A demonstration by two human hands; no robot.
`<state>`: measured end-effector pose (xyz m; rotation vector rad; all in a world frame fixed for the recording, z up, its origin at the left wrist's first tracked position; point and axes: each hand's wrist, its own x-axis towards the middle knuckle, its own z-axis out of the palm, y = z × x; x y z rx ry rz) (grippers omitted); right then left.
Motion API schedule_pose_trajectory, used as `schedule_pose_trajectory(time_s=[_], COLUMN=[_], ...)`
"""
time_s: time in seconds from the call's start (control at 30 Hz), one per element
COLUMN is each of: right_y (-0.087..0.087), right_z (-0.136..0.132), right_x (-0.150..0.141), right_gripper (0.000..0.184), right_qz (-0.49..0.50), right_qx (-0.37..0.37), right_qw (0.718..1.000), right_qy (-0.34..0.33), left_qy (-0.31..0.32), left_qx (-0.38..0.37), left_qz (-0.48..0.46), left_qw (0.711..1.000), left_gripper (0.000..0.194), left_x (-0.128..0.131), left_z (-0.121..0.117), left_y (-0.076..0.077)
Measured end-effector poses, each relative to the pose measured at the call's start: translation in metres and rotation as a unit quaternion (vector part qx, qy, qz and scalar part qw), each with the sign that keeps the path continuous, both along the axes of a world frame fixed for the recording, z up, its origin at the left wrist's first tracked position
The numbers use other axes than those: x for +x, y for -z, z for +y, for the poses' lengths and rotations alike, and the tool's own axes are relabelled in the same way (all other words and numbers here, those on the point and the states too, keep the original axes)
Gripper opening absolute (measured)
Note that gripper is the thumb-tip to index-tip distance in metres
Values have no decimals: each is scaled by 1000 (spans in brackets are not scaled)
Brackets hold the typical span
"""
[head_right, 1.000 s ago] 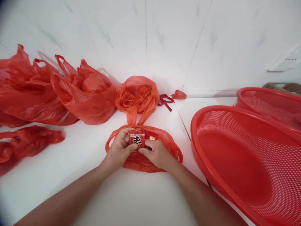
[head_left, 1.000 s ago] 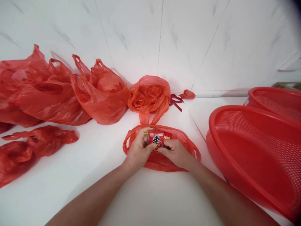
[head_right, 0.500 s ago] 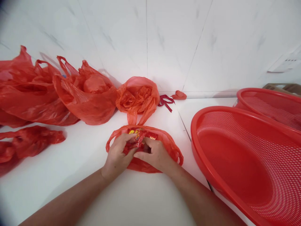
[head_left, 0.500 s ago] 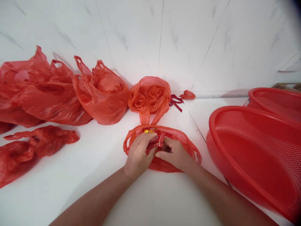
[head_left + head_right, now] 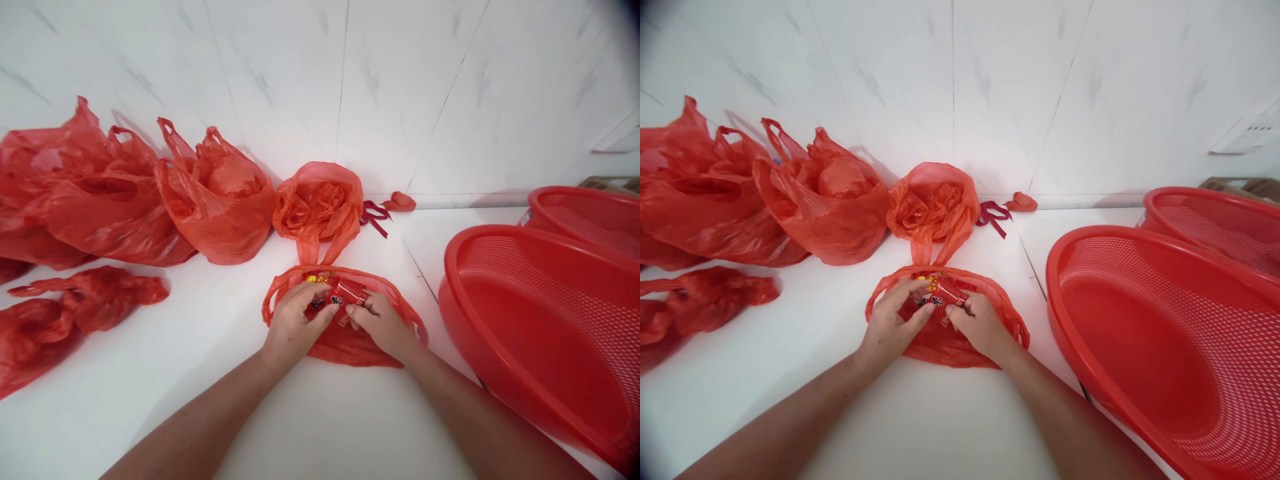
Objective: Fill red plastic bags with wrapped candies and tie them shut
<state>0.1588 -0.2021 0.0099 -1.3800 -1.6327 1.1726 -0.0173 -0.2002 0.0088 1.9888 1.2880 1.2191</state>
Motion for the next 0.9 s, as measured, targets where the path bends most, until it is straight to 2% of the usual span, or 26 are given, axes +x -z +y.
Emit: schedule_pose_trajectory(time_s=[0.1, 0.27, 0.67, 0.9], right_y=[-1, 0, 0, 0], right_z=[-1, 0, 1, 0], right_x=[1, 1, 3, 3], right_gripper=[30, 22, 24, 24], right_qz=[-18, 47, 74, 64], right_qx=[-3, 25, 32, 37], right_qw=[1000, 998, 993, 994], right_qy=[-10, -43, -83, -77], left_qy=[17, 9, 59, 56], left_qx=[-76, -147, -177, -161], left_qz=[-10, -72, -65, -53], left_qw=[997, 986, 980, 984], left_gripper=[7, 18, 25, 25], left_x=[1, 2, 1, 1], left_z=[1, 0, 0, 0], left_y=[0, -4, -5, -4])
